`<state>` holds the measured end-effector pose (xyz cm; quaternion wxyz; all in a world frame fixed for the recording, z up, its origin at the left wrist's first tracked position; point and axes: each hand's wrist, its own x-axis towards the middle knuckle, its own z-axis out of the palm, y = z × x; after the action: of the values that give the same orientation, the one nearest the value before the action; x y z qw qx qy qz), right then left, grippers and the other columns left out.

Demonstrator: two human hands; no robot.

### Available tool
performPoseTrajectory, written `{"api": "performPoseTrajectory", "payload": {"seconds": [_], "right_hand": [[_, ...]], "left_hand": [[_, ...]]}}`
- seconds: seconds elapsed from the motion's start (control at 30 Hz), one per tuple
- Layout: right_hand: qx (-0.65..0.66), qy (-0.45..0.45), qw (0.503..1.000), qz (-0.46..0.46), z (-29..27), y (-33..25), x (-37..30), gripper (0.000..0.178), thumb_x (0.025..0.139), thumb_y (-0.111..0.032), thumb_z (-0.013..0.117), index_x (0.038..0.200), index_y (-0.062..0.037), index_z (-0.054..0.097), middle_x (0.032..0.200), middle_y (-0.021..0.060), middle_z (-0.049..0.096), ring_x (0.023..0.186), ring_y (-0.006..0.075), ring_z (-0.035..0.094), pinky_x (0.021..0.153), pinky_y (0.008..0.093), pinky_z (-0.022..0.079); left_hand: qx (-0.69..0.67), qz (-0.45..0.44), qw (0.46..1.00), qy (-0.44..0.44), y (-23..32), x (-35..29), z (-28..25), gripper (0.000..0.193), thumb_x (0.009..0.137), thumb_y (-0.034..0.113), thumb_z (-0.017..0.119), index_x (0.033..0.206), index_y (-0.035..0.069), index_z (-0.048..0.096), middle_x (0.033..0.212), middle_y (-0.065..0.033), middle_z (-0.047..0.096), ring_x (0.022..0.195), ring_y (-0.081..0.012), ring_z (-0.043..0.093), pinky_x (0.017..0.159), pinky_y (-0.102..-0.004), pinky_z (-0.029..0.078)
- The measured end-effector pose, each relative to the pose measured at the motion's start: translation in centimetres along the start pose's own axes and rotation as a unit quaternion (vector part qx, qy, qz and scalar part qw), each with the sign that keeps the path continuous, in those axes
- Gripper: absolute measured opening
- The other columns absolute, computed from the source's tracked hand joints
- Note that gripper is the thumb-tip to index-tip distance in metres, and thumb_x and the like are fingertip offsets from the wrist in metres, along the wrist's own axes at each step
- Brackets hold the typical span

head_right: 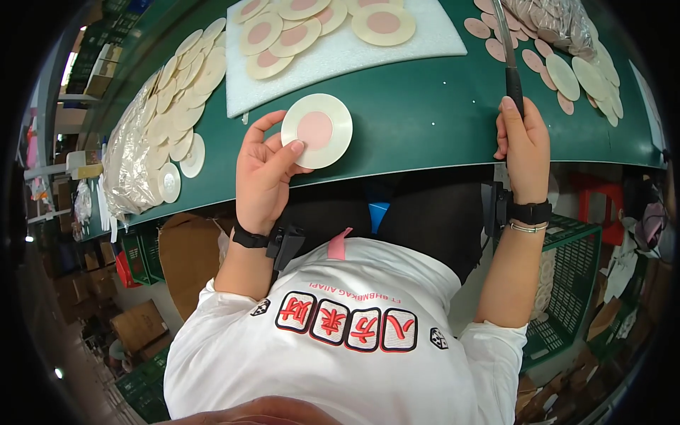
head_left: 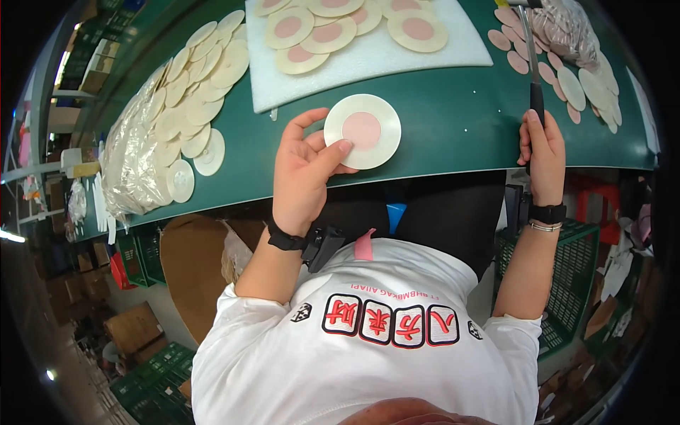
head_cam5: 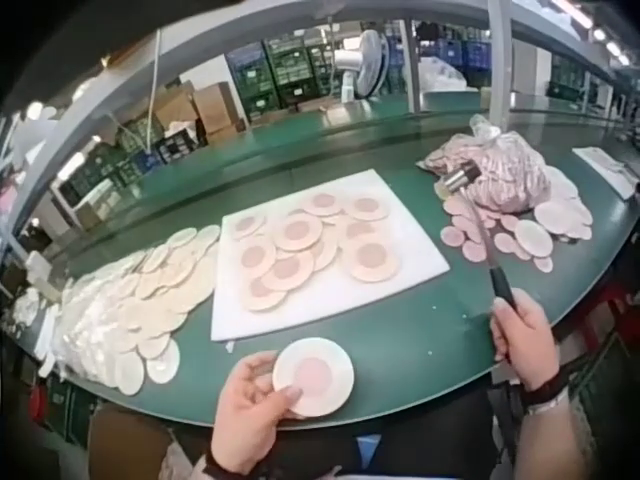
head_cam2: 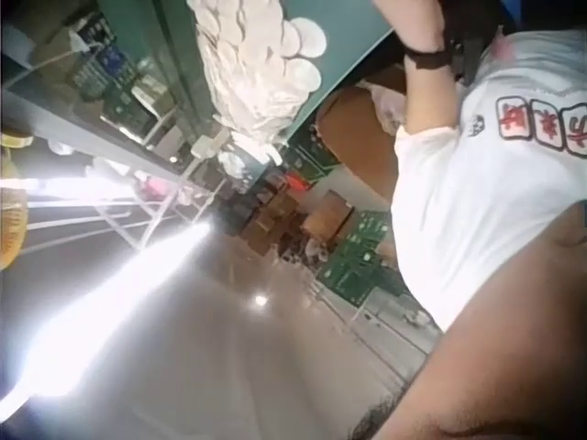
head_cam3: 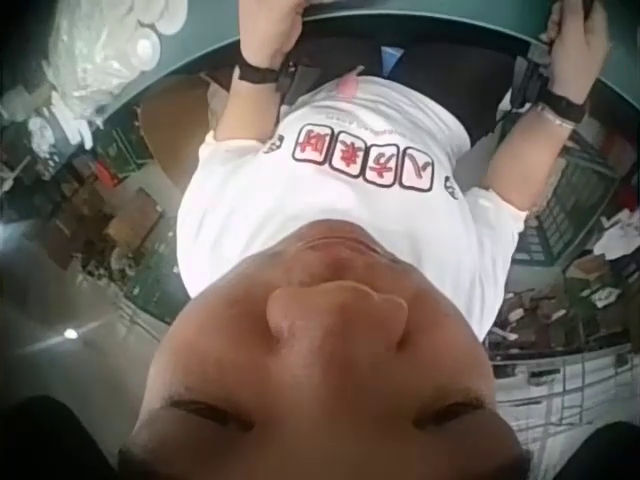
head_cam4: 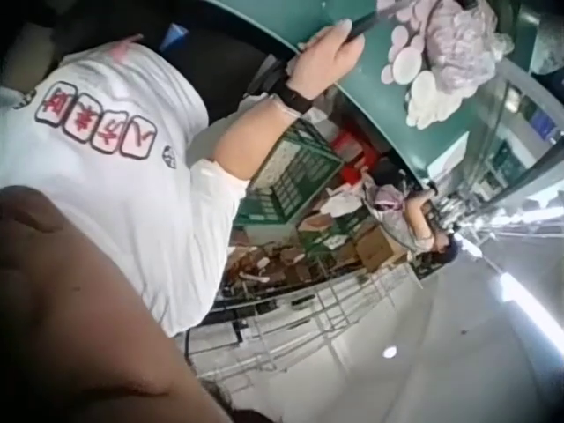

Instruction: The person places a small pink disc onto a larger white disc, strikes the center with a hammer, and then stacks the assembly onto a white board.

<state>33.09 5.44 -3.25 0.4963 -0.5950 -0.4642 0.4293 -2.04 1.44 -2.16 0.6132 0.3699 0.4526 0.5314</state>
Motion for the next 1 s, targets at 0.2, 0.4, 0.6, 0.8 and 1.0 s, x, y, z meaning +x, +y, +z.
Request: {"api": "performPoseTrajectory", "payload": {"seconds": [0.2,0.4,0.6,0.8,1.0], "right_hand": [[-0.022,-0.004,1.000,-0.007,-0.2,0.2,-0.1,0.024,0.105,-0.030,0.057,0.093,-0.0100,0.056,0.070,-0.0072,0.046,0.054,0.0004,0.039,0.047,0.0177,0.034],[-0.034,-0.001,0.999,-0.012,0.1,-0.6,-0.1,0.023,0.104,-0.029,0.059,0.091,-0.0102,0.054,0.070,-0.0073,0.045,0.054,0.0003,0.039,0.047,0.0179,0.034],[-0.016,-0.005,1.000,-0.021,0.3,-0.5,-0.1,0.023,0.104,-0.028,0.060,0.092,-0.0096,0.055,0.070,-0.0071,0.045,0.054,0.0005,0.039,0.047,0.0181,0.034],[-0.012,0.003,1.000,-0.011,0.2,-0.5,-0.5,0.022,0.104,-0.028,0.059,0.093,-0.0094,0.055,0.069,-0.0069,0.045,0.053,0.0009,0.039,0.046,0.0182,0.034],[-0.010,0.000,1.000,-0.026,0.2,-0.7,-0.4,0.021,0.105,-0.027,0.059,0.093,-0.0096,0.055,0.069,-0.0070,0.044,0.053,0.0010,0.039,0.046,0.0184,0.034]], "left_hand": [[0.045,0.025,0.999,-0.004,0.2,-0.6,1.1,0.060,0.090,-0.007,0.067,0.140,-0.001,0.035,0.117,-0.0196,0.068,0.100,-0.0207,0.071,0.074,-0.0303,0.063],[0.089,0.029,0.995,-0.025,0.5,-0.9,1.2,0.063,0.088,-0.011,0.067,0.141,0.001,0.035,0.117,-0.0179,0.068,0.101,-0.0185,0.070,0.074,-0.0280,0.061],[0.148,0.027,0.987,-0.062,0.9,-1.2,0.7,0.061,0.088,-0.010,0.067,0.141,-0.001,0.040,0.113,-0.0136,0.068,0.101,-0.0159,0.069,0.074,-0.0255,0.059],[0.259,0.086,0.962,-0.012,4.1,1.0,-1.9,0.054,0.089,-0.006,0.068,0.139,-0.003,0.048,0.118,-0.0117,0.064,0.098,-0.0153,0.068,0.077,-0.0262,0.058],[0.242,0.130,0.961,0.026,6.4,10.2,-4.7,0.055,0.094,0.006,0.068,0.143,-0.004,0.046,0.122,-0.0157,0.062,0.098,-0.0177,0.068,0.082,-0.0282,0.058]]}}
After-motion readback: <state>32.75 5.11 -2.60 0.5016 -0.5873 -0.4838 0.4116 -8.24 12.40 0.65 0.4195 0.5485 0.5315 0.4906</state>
